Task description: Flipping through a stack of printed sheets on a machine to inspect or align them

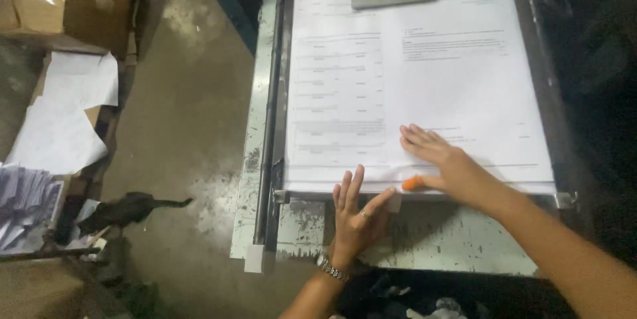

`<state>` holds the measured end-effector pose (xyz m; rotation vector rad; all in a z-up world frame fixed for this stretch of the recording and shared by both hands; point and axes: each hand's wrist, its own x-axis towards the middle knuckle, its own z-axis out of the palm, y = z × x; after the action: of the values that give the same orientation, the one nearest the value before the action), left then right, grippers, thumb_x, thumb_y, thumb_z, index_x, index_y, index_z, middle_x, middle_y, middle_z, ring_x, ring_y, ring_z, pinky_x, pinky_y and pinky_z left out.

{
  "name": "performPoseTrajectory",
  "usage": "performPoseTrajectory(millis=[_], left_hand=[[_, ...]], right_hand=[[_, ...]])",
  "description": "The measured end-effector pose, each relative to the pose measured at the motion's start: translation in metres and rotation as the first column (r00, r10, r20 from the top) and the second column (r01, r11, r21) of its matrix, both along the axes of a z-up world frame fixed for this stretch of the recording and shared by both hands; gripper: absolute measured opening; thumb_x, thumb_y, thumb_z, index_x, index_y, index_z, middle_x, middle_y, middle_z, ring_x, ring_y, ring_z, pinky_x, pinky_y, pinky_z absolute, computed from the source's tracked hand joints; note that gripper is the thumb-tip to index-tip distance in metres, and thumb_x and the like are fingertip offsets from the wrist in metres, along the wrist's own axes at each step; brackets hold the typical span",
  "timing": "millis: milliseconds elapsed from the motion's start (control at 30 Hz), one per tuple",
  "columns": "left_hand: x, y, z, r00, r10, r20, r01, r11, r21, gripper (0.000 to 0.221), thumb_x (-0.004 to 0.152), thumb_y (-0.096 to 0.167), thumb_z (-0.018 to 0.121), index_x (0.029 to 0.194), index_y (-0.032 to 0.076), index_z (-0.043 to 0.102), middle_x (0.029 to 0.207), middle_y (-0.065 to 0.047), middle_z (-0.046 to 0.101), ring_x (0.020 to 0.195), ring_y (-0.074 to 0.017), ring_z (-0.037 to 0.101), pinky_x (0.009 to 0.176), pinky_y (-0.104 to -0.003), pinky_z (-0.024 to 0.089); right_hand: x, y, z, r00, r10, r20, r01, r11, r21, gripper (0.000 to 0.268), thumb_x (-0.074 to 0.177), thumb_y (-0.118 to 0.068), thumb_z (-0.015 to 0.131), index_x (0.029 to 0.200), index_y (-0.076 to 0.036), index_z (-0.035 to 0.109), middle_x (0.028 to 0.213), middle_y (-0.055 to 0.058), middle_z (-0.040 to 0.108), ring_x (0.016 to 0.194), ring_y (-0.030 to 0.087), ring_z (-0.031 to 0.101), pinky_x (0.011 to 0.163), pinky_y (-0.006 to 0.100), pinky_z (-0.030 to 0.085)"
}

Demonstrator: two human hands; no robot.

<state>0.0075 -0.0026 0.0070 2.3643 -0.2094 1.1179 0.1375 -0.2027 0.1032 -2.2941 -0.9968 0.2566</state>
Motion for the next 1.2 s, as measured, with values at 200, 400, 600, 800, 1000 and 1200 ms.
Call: performPoseTrajectory(millis=[200,400,600,800,1000,1200], left_hand=[[0.001,0.002,-0.014,1.0,0.012,-0.014,-0.012,1.0,0.024,0.05,0.08,0.031,0.076,0.126,0.048,0.069,0.16,-0.01,0.045,0.153,-0.0271,0.033,0.127,-0.04,0.011],[-0.001,0.002,-0.011,0.999,-0.009,-0.034,0.01,1.0,0.019,0.057,0.076,0.031,0.079,0.129,0.049,0.067,0.163,-0.01,0.038,0.154,-0.0274,0.027,0.126,-0.04,0.008],[-0.002,0.003,-0.016,0.998,0.0,-0.07,0.003,0.999,0.042,0.056,0.077,0.033,0.08,0.129,0.05,0.067,0.165,-0.011,0.035,0.155,-0.0278,0.024,0.126,-0.041,0.007],[-0.008,0.006,-0.015,0.988,-0.064,-0.137,0.078,0.992,0.097,0.063,0.085,0.018,0.078,0.142,0.038,0.059,0.164,-0.023,0.025,0.156,-0.0375,0.017,0.128,-0.05,0.006],[-0.006,0.006,-0.013,0.988,-0.074,-0.136,0.086,0.993,0.087,0.053,0.093,0.022,0.071,0.142,0.038,0.058,0.163,-0.022,0.03,0.156,-0.0375,0.02,0.128,-0.05,0.006],[-0.01,0.008,-0.01,0.976,-0.099,-0.195,0.117,0.99,0.082,0.072,0.08,0.017,0.086,0.143,0.037,0.057,0.165,-0.023,0.025,0.156,-0.0408,0.022,0.127,-0.051,0.008]], right_hand=[[-0.004,0.007,-0.008,0.996,-0.033,0.08,0.029,0.998,0.055,0.045,0.086,-0.008,0.072,0.129,-0.02,0.072,0.143,0.002,0.064,0.14,0.027,0.05,0.118,0.043,0.04],[0.003,0.002,-0.003,1.0,-0.013,-0.016,0.015,0.997,0.069,0.065,0.078,-0.035,0.084,0.138,-0.017,0.065,0.148,0.005,0.06,0.144,0.031,0.045,0.121,0.048,0.035],[0.003,0.0,-0.012,0.999,-0.011,0.043,0.009,0.999,0.053,0.06,0.08,-0.038,0.079,0.133,-0.014,0.068,0.146,0.006,0.061,0.142,0.031,0.047,0.12,0.048,0.036],[0.017,-0.002,-0.017,0.995,0.063,-0.077,-0.067,0.997,-0.04,0.079,0.089,-0.04,0.07,0.155,-0.01,0.038,0.166,0.006,0.03,0.155,0.021,0.02,0.126,0.039,0.012],[0.005,-0.004,-0.016,0.994,0.092,-0.052,-0.09,0.995,0.036,0.079,0.081,-0.022,0.081,0.151,-0.011,0.045,0.163,0.005,0.036,0.154,0.023,0.026,0.126,0.041,0.018],[0.01,-0.003,-0.023,0.999,0.029,0.017,-0.03,0.999,0.022,0.053,0.095,-0.011,0.06,0.147,-0.013,0.053,0.159,0.0,0.044,0.151,0.019,0.033,0.126,0.036,0.023]])
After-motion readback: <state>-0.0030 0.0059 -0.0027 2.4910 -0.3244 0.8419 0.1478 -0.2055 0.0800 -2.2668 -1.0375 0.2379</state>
